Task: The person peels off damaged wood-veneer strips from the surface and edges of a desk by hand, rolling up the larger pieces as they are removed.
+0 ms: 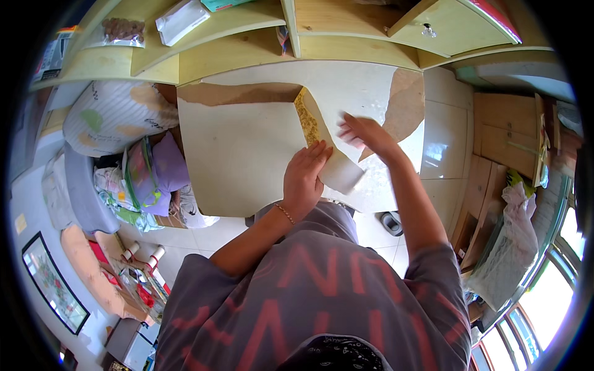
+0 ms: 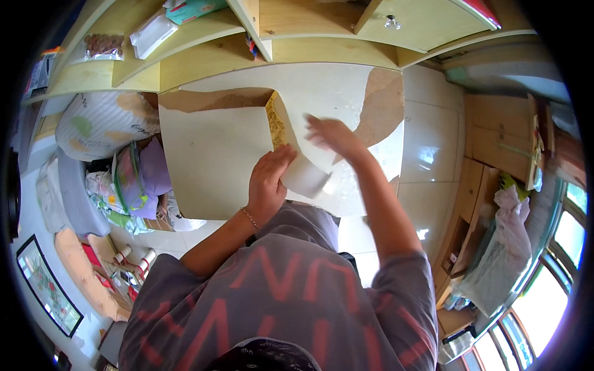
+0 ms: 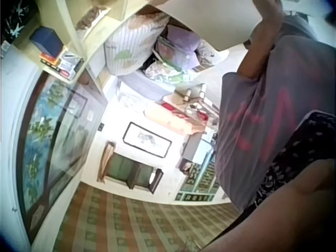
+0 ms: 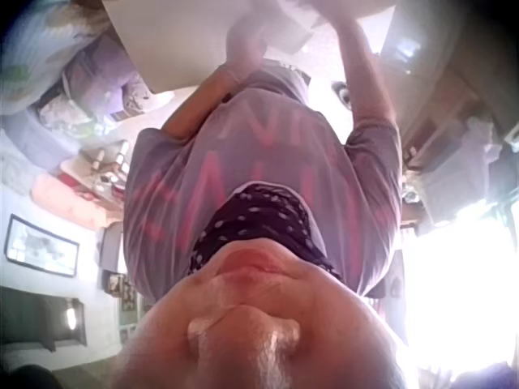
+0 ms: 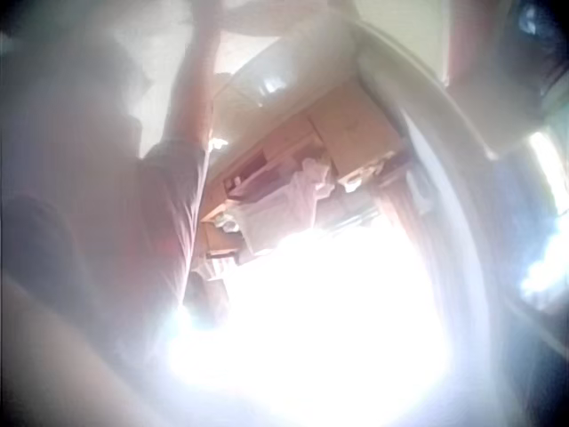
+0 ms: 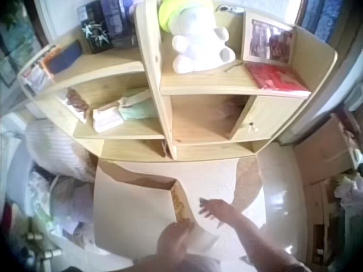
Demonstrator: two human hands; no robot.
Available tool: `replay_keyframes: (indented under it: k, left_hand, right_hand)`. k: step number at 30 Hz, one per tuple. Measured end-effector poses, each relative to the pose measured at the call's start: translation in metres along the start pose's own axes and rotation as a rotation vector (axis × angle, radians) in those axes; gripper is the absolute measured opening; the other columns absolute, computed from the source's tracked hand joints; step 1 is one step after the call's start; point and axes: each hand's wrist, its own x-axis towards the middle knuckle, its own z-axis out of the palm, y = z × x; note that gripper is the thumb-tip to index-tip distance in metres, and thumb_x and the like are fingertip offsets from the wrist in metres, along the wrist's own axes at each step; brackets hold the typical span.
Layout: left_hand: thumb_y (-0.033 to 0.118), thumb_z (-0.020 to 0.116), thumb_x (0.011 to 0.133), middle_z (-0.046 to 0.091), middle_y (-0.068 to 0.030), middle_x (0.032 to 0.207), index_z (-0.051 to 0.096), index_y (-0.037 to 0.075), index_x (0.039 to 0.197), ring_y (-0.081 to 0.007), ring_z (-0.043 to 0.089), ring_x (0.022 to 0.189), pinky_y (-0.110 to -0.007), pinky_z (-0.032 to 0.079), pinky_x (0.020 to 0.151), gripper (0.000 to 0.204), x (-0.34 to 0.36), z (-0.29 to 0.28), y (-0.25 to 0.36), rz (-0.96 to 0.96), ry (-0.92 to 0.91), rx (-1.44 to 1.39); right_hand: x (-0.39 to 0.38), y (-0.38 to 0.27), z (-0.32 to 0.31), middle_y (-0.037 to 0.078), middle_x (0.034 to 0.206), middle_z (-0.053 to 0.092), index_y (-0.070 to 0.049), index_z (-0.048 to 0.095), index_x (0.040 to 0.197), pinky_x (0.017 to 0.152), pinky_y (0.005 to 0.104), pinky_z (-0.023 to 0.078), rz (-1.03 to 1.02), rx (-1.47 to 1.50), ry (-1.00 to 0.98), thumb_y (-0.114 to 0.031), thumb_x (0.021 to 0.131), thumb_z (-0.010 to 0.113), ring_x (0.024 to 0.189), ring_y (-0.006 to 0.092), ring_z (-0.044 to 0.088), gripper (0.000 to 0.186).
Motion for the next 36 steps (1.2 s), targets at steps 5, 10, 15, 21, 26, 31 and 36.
replay_keyframes:
  k: [5, 10, 15, 21, 26, 31, 36]
  left_hand:
    - [0.0, 0.054, 0.083, 0.058, -0.0148, 0.128, 0.059, 0.002, 0.12, -0.031, 0.053, 0.121, -0.044, 0.038, 0.103, 0.037, 0.004, -0.005, 0.009, -0.053, -0.058, -0.012]
    - [-0.008, 0.054, 0.069, 0.058, -0.0134, 0.127, 0.057, 0.004, 0.124, -0.0279, 0.055, 0.117, -0.043, 0.04, 0.101, 0.056, -0.023, 0.011, 0.035, 0.05, -0.151, -0.234]
    - [-0.008, 0.056, 0.07, 0.051, -0.0164, 0.133, 0.04, 0.002, 0.139, -0.0308, 0.05, 0.121, -0.041, 0.04, 0.102, 0.072, -0.02, 0.033, 0.075, 0.248, -0.399, -0.356]
    - [0.007, 0.059, 0.083, 0.053, -0.0195, 0.123, 0.042, 0.0, 0.133, -0.0356, 0.051, 0.115, -0.044, 0.039, 0.1, 0.054, 0.001, 0.052, 0.04, 0.017, -0.257, -0.153]
    - [0.009, 0.062, 0.083, 0.056, -0.0196, 0.116, 0.05, -0.001, 0.121, -0.0361, 0.051, 0.111, -0.044, 0.042, 0.095, 0.041, 0.053, 0.069, -0.057, -0.024, -0.083, 0.257]
    - [0.012, 0.066, 0.082, 0.058, -0.0186, 0.109, 0.054, 0.001, 0.113, -0.0355, 0.054, 0.104, -0.044, 0.044, 0.092, 0.035, 0.072, 0.074, -0.068, -0.012, -0.065, 0.195]
    - [0.038, 0.06, 0.092, 0.055, -0.0123, 0.128, 0.058, 0.002, 0.119, -0.0226, 0.051, 0.12, -0.033, 0.037, 0.104, 0.045, 0.004, 0.114, 0.033, -0.248, -0.739, -0.624]
  right_hand:
    - [0.083, -0.026, 0.056, 0.017, 0.092, 0.067, 0.007, 0.065, 0.099, 0.075, 0.0364, 0.048, 0.104, -0.273, 0.041, -0.047, 0.088, 0.055, 0.08, 0.0258, 0.062, 0.056]
    - [0.027, -0.006, 0.03, 0.014, 0.083, 0.066, 0.005, 0.066, 0.094, 0.075, 0.0359, 0.047, 0.114, -0.282, 0.035, -0.04, 0.088, 0.057, 0.075, 0.0231, 0.06, 0.046]
    - [-0.062, 0.051, -0.03, 0.007, 0.081, 0.064, 0.007, 0.065, 0.093, 0.069, 0.0292, 0.046, 0.148, -0.047, 0.113, -0.031, 0.092, 0.059, 0.075, 0.0128, 0.057, 0.039]
    - [-0.176, 0.126, -0.092, 0.007, 0.09, 0.064, 0.002, 0.062, 0.11, 0.07, 0.03, 0.05, 0.037, 0.186, 0.387, -0.03, 0.094, 0.057, 0.075, 0.0135, 0.059, 0.036]
    - [-0.235, 0.169, -0.101, 0.007, 0.089, 0.063, 0.0, 0.056, 0.118, 0.067, 0.0289, 0.049, 0.142, 0.425, 0.585, -0.023, 0.096, 0.052, 0.071, 0.0142, 0.059, 0.031]
    - [-0.248, 0.208, -0.103, -0.001, 0.065, 0.042, -0.007, 0.053, 0.097, 0.044, 0.0218, 0.03, 0.241, 0.802, 0.813, -0.029, 0.095, 0.052, 0.049, 0.0076, 0.036, 0.022]
    - [-0.214, 0.162, -0.088, 0.001, 0.06, 0.033, -0.011, 0.046, 0.071, 0.039, 0.0232, 0.025, -0.104, 1.516, 0.47, -0.038, 0.094, 0.05, 0.045, 0.0093, 0.029, 0.036]
